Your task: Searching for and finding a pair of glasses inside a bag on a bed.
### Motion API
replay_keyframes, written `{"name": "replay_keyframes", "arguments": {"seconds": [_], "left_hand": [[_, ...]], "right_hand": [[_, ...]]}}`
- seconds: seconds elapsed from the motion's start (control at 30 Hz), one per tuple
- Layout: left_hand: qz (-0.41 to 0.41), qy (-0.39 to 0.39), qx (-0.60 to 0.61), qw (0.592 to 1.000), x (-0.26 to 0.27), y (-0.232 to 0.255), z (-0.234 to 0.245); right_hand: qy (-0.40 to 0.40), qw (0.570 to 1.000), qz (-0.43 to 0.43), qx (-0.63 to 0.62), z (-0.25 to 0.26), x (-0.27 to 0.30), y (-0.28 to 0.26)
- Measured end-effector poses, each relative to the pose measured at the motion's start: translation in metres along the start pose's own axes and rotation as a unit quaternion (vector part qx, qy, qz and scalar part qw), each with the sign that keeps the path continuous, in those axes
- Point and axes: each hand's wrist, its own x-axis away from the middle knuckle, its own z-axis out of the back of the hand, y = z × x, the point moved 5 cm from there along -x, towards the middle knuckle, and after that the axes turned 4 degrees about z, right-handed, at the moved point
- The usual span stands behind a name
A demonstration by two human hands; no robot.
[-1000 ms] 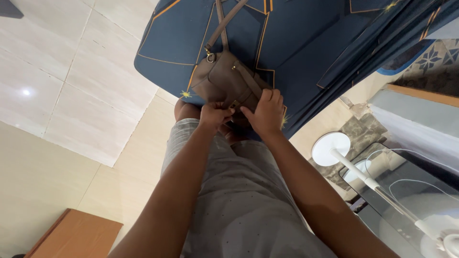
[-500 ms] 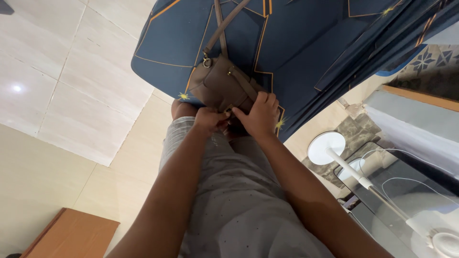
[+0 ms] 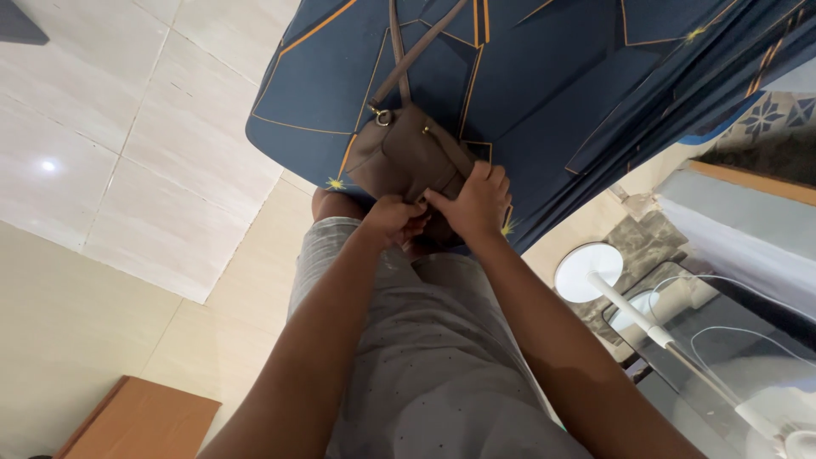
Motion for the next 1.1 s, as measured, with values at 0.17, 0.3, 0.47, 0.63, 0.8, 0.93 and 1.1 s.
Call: {"name": "replay_keyframes", "arguments": {"seconds": [0.17,0.3,0.47,0.63,0.8,0.93,1.1], "left_hand": [[-0.029,0.042,-0.096,0.994,0.013,0.024,-0.008],[-0.094,0.074,-0.152,0.981,-0.014,0.007,0.003],[-0.187,0.200,-0.334,0.902,0.026,0.024,0.002],[-0.196,0.237,-0.405,0.861,0.032,0.042,0.002],[-0.174,0.233,-0.451,0.844,0.024,0.046,-0.001],[-0.203,0.248,-0.476,0.819,0.043,0.060,-0.004],[-0.095,0.306,-0.522,0.791,0.083,0.079,-0.017]], "right_hand": [[-0.004,1.000,0.006,-0.001,-0.001,-0.013,0.006],[-0.002,1.000,0.012,0.017,-0.002,-0.012,0.007],[0.002,0.999,0.026,0.022,-0.010,-0.001,0.009],[-0.013,1.000,0.006,0.015,-0.011,-0.002,0.005],[-0.025,1.000,0.010,0.016,-0.012,-0.008,0.009],[-0.013,0.999,0.024,0.019,-0.012,-0.002,0.006],[0.018,0.999,0.040,0.016,-0.018,0.005,0.007]]}}
